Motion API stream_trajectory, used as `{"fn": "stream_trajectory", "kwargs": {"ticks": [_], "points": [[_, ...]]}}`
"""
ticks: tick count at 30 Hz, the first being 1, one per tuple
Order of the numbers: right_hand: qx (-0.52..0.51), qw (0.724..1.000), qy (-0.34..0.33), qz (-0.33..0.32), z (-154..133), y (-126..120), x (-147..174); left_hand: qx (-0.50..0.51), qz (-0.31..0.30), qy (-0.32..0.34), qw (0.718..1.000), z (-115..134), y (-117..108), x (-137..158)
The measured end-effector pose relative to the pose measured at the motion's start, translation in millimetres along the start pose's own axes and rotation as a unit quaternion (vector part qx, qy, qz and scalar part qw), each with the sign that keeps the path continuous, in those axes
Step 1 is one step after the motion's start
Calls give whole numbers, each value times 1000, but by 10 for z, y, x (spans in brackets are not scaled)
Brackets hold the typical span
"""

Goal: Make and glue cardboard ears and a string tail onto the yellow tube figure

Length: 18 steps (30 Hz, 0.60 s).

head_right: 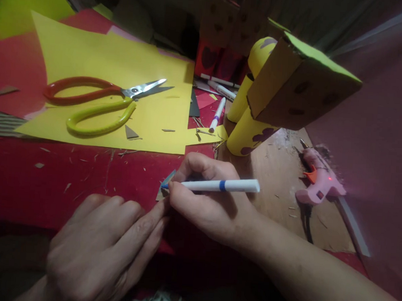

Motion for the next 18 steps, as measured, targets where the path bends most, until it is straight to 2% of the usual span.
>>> {"fn": "stream_trajectory", "kwargs": {"ticks": [8,13,18], "points": [[29,999,7,-28,-65,22,4,1,8,4,1000,-3,11,8],[13,1000,-3,15,-11,-18,6,-10,-6,12,1000,4,19,0],[22,999,-19,25,1,-19,17,-8,-4,11,1000,4,4,10]]}}
Point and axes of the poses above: each hand's wrist, its own x-axis away from the middle knuckle, its own y-axis out of the palm, z = x × y, the point moved 6 cm from there along -x, towards the middle knuckle, and after that the axes turned 4 degrees about z, right-handed, at the moved point
